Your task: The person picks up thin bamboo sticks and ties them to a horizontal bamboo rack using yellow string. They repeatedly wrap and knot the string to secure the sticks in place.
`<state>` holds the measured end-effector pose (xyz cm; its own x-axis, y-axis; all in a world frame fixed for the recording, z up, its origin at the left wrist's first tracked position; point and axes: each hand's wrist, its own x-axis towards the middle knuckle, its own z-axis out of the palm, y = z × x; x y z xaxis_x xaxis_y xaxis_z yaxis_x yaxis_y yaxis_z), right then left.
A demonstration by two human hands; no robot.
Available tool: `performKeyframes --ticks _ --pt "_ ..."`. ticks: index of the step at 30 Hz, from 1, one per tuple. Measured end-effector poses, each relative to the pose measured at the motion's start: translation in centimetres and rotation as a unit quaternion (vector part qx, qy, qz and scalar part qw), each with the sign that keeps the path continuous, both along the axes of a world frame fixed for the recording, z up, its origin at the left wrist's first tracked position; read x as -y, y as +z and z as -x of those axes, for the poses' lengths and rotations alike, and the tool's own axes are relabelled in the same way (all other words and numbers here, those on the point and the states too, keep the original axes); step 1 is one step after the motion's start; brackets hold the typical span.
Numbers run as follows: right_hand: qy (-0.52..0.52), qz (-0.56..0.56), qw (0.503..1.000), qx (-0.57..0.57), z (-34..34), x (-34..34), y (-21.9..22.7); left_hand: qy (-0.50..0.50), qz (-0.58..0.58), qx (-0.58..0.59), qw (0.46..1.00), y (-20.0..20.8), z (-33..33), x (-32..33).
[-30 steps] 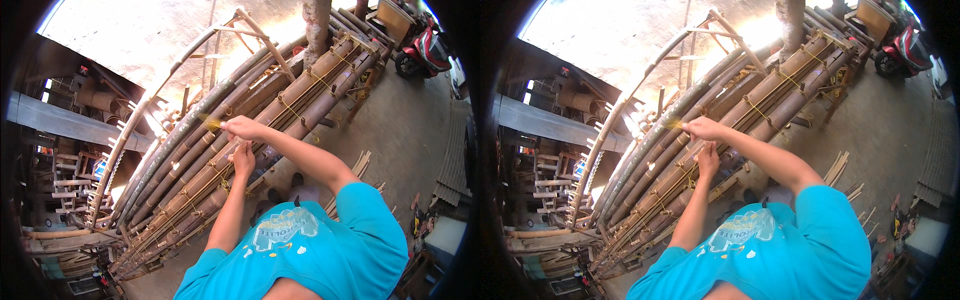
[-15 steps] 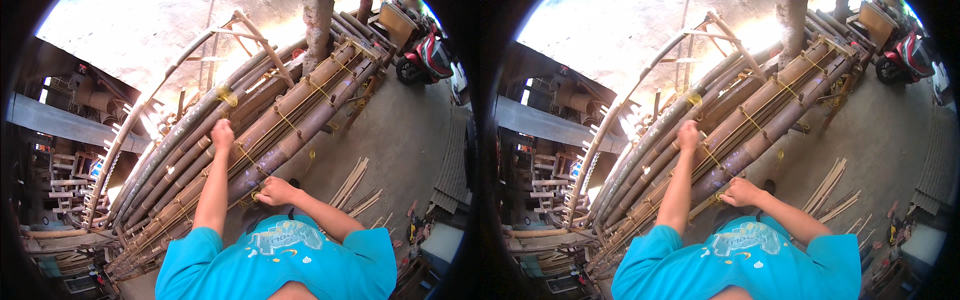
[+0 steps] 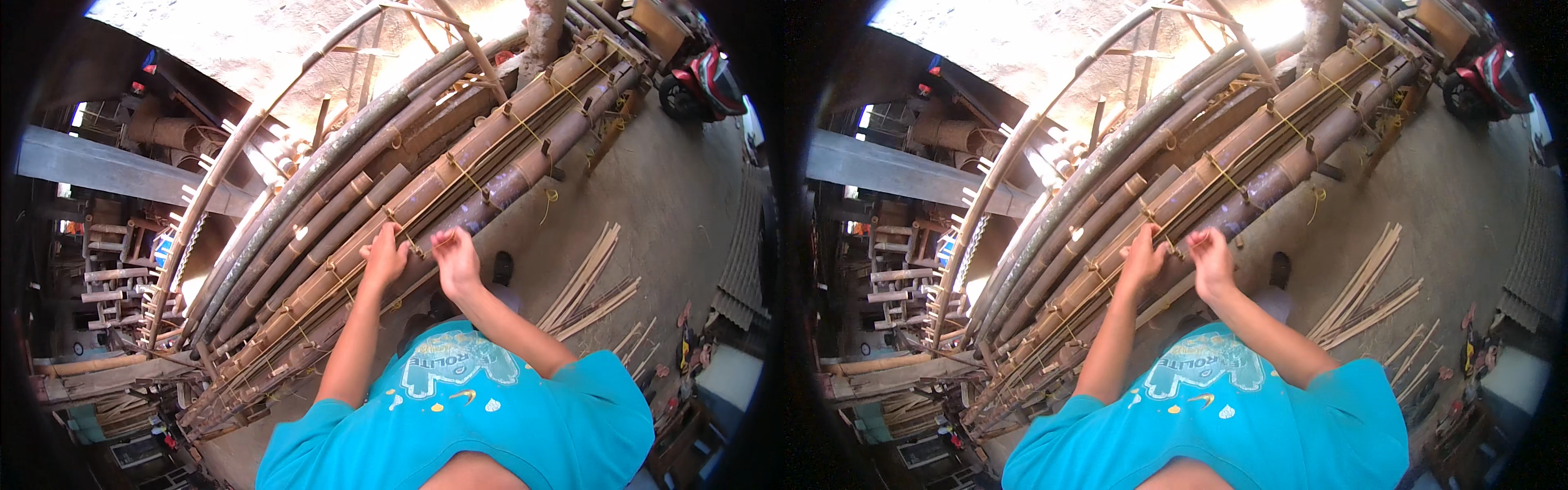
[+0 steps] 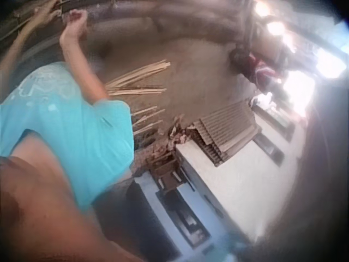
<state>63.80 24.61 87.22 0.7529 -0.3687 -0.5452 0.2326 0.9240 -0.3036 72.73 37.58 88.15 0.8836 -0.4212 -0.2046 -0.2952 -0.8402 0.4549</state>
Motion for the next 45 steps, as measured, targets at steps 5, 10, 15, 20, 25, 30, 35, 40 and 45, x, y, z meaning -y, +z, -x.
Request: performKeyframes --ticks 5,10,15,20,25,30,35,40,45 --pt "0.434 0.619 0.598 0.265 -7.9 -4.8 7.9 0.095 0.156 0.152 0.971 -4.9 -0.6 2.7" --pt "0.383 0.877 0.276 -0.091 -15.5 1.6 3.9 -0.012 0.106 0.075 0.992 -2.1 -0.9 1.1" --pt "0.45 0.584 0.642 0.211 -10.9 2.9 9.3 0.029 0.123 0.106 0.986 -4.5 -1.2 -0.6" --pt "0.483 0.788 0.328 0.195 3.8 3.6 -1.7 0.036 0.083 0.095 0.991 -2.6 -1.1 1.0" --pt "0.537 0.648 0.493 0.22 3.0 1.8 1.9 0.077 0.352 0.033 0.932 1.3 -4.3 3.5" --pt "0.483 0.799 0.312 0.178 4.1 2.3 -1.2 0.113 0.203 0.246 0.941 -5.3 -14.3 2.5" --pt "0.44 0.825 0.34 0.104 3.8 0.3 -2.7 0.086 0.107 0.071 0.988 -5.1 -14.4 0.2" --pt "0.382 0.883 0.273 0.023 5.8 -4.0 -3.1 0.177 0.142 0.112 0.967 2.6 -8.4 -12.8" --pt "0.549 0.544 0.631 0.063 6.4 -12.1 -5.5 0.021 0.131 -0.071 0.989 -0.3 0.8 -23.2"
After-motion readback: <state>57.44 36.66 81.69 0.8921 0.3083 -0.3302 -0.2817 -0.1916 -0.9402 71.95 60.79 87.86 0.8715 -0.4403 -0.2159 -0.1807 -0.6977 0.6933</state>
